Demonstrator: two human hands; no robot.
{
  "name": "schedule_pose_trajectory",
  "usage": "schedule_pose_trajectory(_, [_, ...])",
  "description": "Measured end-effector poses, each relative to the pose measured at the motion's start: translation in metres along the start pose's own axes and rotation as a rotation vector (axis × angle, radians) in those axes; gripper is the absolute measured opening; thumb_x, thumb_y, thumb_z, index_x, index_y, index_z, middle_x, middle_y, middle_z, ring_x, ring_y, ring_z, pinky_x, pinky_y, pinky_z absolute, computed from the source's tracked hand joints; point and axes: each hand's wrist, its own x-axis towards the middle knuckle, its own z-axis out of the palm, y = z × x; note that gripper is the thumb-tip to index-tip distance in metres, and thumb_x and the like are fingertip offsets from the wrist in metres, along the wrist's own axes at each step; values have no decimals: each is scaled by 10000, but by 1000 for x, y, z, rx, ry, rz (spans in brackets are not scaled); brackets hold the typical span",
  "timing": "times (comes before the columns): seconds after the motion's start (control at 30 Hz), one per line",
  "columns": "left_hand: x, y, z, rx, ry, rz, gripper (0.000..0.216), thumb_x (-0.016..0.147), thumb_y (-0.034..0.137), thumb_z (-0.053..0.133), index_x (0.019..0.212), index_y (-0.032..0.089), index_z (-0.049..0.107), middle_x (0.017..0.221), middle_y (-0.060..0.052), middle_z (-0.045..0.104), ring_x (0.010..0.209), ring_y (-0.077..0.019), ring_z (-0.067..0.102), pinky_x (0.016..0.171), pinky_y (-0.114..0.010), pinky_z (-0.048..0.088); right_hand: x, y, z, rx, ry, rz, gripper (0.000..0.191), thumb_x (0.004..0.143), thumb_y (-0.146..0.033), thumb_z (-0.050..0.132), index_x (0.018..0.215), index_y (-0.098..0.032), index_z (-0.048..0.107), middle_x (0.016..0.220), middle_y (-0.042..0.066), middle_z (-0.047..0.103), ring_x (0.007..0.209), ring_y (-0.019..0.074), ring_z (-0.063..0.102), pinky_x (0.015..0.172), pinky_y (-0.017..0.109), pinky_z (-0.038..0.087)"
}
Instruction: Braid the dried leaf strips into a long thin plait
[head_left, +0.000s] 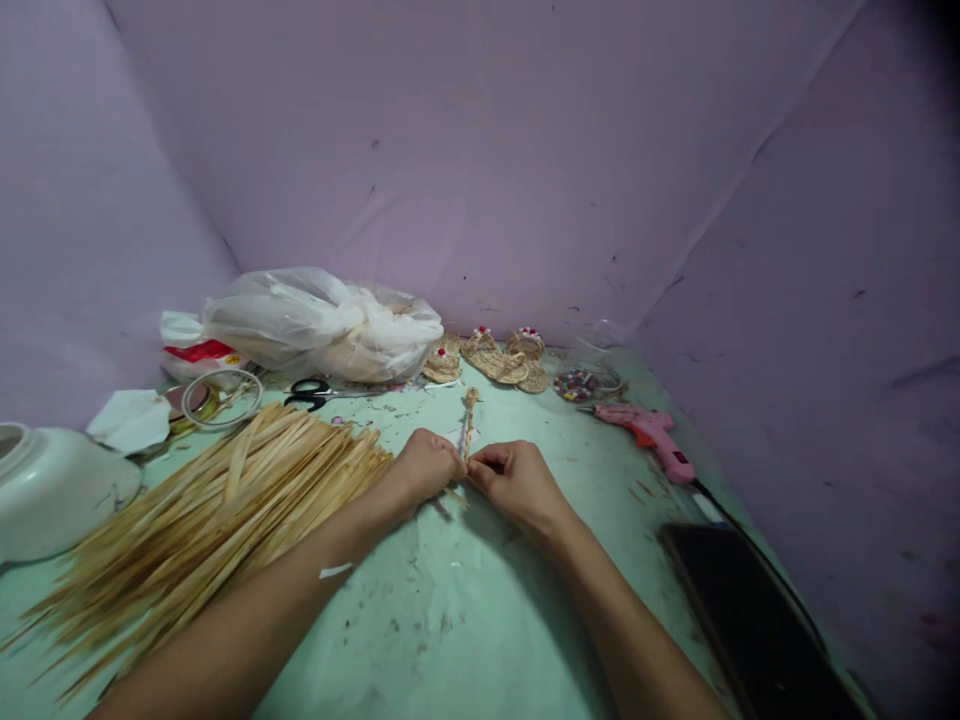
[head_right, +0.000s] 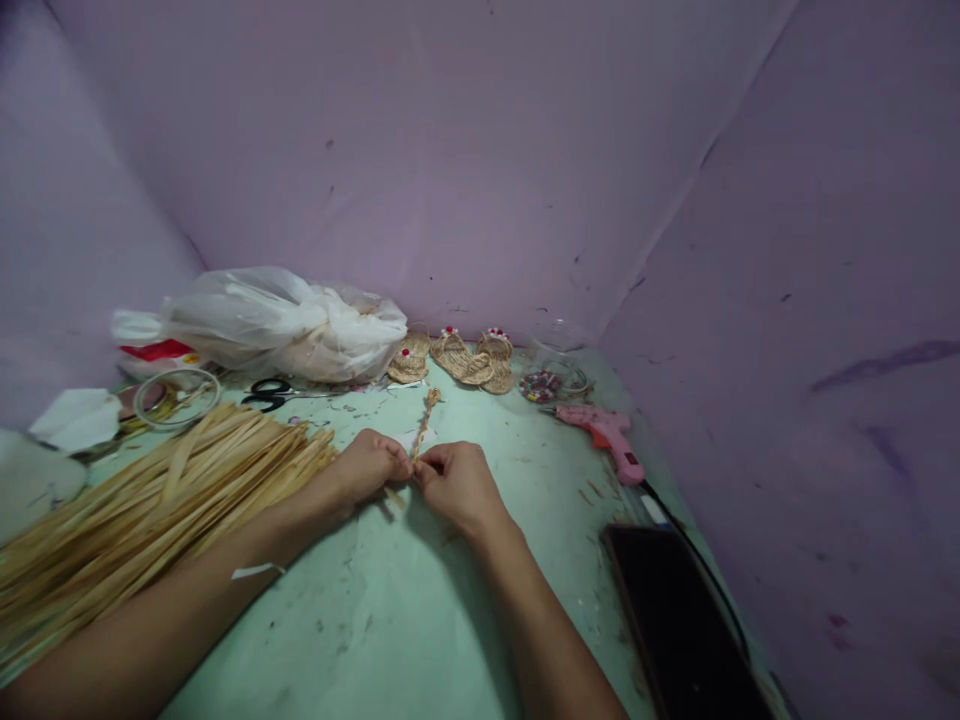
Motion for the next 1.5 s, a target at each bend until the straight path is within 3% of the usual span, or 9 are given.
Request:
schedule_pose_trajectory(0.27, [-2, 4, 7, -1, 35, 21, 162, 495, 86, 432, 383, 156, 339, 360, 62, 229, 385, -40, 203, 391, -210, 113, -16, -42, -6, -655, 101, 129, 201, 680, -218, 499, 660, -151, 688, 647, 136, 656, 558, 188, 551, 478, 270, 256])
schedule_pose_trajectory(0.43, [-11, 15, 3, -193, 13, -195, 110, 480, 69, 434, 440, 159, 386, 318, 79, 222, 323, -34, 161, 357, -214, 84, -25, -63, 7, -730, -31, 113, 200, 727, -164, 494, 781, -140, 685, 724, 147, 658, 648, 207, 603, 550, 262, 345])
schedule_pose_trajectory(0.6, [-7, 5, -1, -264, -53, -114, 59, 490, 82, 448, 474, 139, 456, 330, 89, 213, 319, -23, 133, 355, -202, 66, -28, -71, 14, -772, -101, 78, 267, 746, -69, 434, 880, -111, 661, 792, 156, 653, 700, 207, 619, 586, 259, 387])
schedule_pose_trajectory(0.77, [-1, -5, -3, -224, -101, -39, 62, 490, 101, 471, 485, 112, 532, 362, 44, 371, 364, -52, 306, 378, -191, 205, -32, -77, 20, -808, -187, 29, 283, 752, -71, 432, 950, -85, 634, 845, 172, 648, 721, 200, 624, 585, 256, 404])
schedule_pose_trajectory(0.93, [1, -7, -9, -215, -140, -30, 30, 482, 115, 500, 507, 121, 516, 391, 39, 434, 364, -53, 338, 376, -185, 221, -32, -71, 0, -555, -148, -13, 192, 703, -240, 534, 778, -138, 679, 705, 102, 670, 628, 191, 606, 528, 247, 384])
schedule_pose_trajectory(1.1, [-1, -4, -15, -158, -214, 1, 55, 532, 179, 531, 533, 126, 515, 385, 60, 387, 322, -32, 247, 345, -188, 128, -13, -39, -34, 83, 309, 153, 234, 725, -326, 503, 777, -142, 638, 667, 54, 641, 621, 154, 583, 560, 234, 411])
schedule_pose_trajectory(1.17, [-2, -3, -15, -145, -212, 6, 47, 537, 173, 521, 535, 126, 514, 383, 61, 385, 321, -29, 235, 348, -188, 131, -7, -33, -30, 360, 236, 295, 160, 691, -251, 526, 754, -127, 605, 648, 44, 618, 603, 138, 572, 573, 233, 422])
schedule_pose_trajectory(1.3, [-3, -3, -13, -149, -208, 33, 26, 531, 154, 498, 536, 129, 503, 395, 54, 409, 347, -37, 285, 375, -181, 201, -4, -34, -2, 683, -108, 425, 81, 655, -153, 494, 694, -128, 560, 517, -7, 538, 458, 88, 483, 509, 215, 401])
schedule_pose_trajectory(1.5, [-3, -2, -16, 15, -201, 88, 48, 534, 159, 469, 531, 129, 507, 417, 46, 397, 391, -54, 308, 395, -190, 220, 0, -15, 17, 376, -16, 314, 135, 630, -190, 471, 508, -138, 496, 389, -73, 323, 350, 33, 234, 368, 188, 156])
